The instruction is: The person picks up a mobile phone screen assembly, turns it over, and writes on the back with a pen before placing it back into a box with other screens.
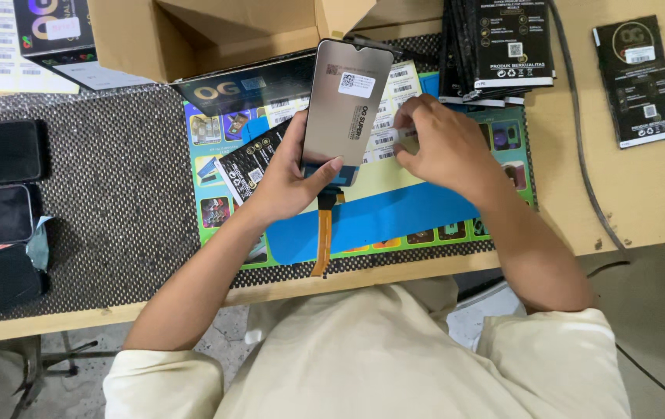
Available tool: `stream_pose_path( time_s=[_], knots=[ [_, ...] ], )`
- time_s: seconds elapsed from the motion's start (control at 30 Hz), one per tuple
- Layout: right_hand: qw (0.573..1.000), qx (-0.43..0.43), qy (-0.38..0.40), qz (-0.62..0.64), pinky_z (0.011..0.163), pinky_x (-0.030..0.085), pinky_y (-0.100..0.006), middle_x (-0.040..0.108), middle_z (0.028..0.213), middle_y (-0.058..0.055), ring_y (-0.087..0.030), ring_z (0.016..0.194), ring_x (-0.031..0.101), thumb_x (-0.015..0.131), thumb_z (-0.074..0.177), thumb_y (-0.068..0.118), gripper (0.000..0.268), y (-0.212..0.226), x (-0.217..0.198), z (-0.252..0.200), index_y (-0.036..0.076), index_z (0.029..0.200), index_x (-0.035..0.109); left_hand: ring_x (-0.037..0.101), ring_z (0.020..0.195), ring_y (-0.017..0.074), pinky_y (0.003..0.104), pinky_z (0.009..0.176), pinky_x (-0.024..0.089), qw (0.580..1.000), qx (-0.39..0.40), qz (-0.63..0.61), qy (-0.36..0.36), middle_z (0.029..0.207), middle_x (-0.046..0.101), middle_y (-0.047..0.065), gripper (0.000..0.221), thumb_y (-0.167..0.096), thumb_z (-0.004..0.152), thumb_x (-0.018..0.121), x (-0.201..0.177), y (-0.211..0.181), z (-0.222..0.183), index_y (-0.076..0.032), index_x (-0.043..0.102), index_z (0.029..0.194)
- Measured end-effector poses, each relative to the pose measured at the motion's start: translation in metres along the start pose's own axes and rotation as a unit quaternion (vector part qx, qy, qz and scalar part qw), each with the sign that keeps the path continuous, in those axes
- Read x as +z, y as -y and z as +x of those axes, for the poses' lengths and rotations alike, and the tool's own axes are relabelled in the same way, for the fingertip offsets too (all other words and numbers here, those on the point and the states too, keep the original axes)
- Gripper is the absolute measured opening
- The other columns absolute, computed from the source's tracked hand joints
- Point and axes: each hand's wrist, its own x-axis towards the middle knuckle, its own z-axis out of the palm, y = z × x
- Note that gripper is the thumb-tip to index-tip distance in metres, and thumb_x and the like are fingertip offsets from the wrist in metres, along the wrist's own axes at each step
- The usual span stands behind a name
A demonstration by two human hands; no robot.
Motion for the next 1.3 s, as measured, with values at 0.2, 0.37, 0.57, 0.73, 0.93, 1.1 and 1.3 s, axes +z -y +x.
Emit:
stream_pose_path(
  time_s=[0.2, 0.37, 0.57, 0.73, 0.93, 1.1, 1.3],
  knots=[
    [0.995, -0.005, 0.011, -0.098, 0.088, 0.059, -0.057, 0.063, 0.121, -0.017, -0.042, 0.124, 0.063, 0.068, 0.094, 0.044, 0.051, 0.028, -0.002, -0.016, 0.004, 0.126, 0.069, 0.062, 0.11, 0.0257, 0.052, 0.099, 0.055, 1.0, 0.001, -0.004, -0.003, 0.112, 0.062, 0.014, 0.054, 0.003, 0.097, 0.064, 0.0, 0.001, 0.0, -0.01, 0.044, 0.146],
    [0.998, -0.037, -0.038, -0.018, 0.079, 0.061, -0.054, 0.067, 0.106, -0.019, -0.045, 0.104, 0.071, 0.074, 0.093, 0.033, 0.034, 0.031, -0.016, -0.025, 0.006, 0.112, 0.067, 0.064, 0.11, 0.0279, 0.053, 0.1, 0.054, 1.0, 0.004, -0.001, -0.005, 0.111, 0.063, 0.014, 0.054, 0.005, 0.096, 0.064, 0.002, 0.002, 0.001, -0.009, 0.045, 0.145],
    [0.943, -0.129, -0.264, 0.157, 0.067, 0.059, -0.037, 0.071, 0.09, -0.014, -0.033, 0.088, 0.074, 0.08, 0.099, 0.018, 0.016, 0.003, -0.01, -0.017, 0.004, 0.099, 0.072, 0.064, 0.11, 0.0272, 0.054, 0.098, 0.055, 1.0, 0.009, -0.005, -0.014, 0.109, 0.064, 0.015, 0.052, 0.006, 0.095, 0.064, 0.006, -0.001, 0.002, -0.006, 0.045, 0.142],
    [0.881, -0.161, -0.294, 0.333, 0.072, 0.058, -0.027, 0.074, 0.083, -0.009, -0.017, 0.078, 0.07, 0.086, 0.098, 0.012, 0.013, 0.009, -0.015, -0.019, 0.003, 0.095, 0.077, 0.062, 0.106, 0.0221, 0.05, 0.096, 0.055, 1.0, 0.022, -0.009, -0.012, 0.107, 0.065, 0.013, 0.051, 0.006, 0.094, 0.064, 0.007, 0.006, 0.001, -0.006, 0.047, 0.141],
    [0.867, -0.161, -0.202, 0.426, 0.062, 0.052, -0.027, 0.075, 0.074, -0.014, -0.014, 0.067, 0.065, 0.085, 0.091, 0.008, 0.012, 0.03, -0.001, -0.016, -0.001, 0.093, 0.078, 0.063, 0.105, 0.0202, 0.048, 0.094, 0.055, 0.998, 0.057, 0.018, 0.007, 0.105, 0.065, 0.013, 0.048, 0.003, 0.094, 0.066, 0.012, 0.017, 0.0, -0.007, 0.049, 0.139],
    [0.864, -0.107, -0.238, 0.431, 0.059, 0.048, -0.023, 0.075, 0.071, -0.011, -0.009, 0.061, 0.064, 0.087, 0.089, 0.008, 0.012, 0.036, 0.008, -0.015, 0.0, 0.092, 0.078, 0.071, 0.098, 0.0268, 0.05, 0.085, 0.057, 0.993, 0.085, 0.081, 0.03, 0.096, 0.067, 0.02, 0.041, 0.003, 0.096, 0.062, 0.015, 0.013, -0.003, -0.004, 0.049, 0.135],
    [0.849, -0.081, -0.288, 0.435, 0.05, 0.046, -0.022, 0.074, 0.075, -0.016, -0.011, 0.06, 0.065, 0.096, 0.082, 0.012, 0.034, 0.025, 0.018, -0.012, -0.003, 0.078, 0.065, 0.073, 0.089, 0.0256, 0.051, 0.081, 0.059, 0.99, 0.113, 0.077, 0.019, 0.091, 0.069, 0.019, 0.038, 0.005, 0.097, 0.06, 0.015, 0.003, -0.002, -0.004, 0.05, 0.132]
  ],
)
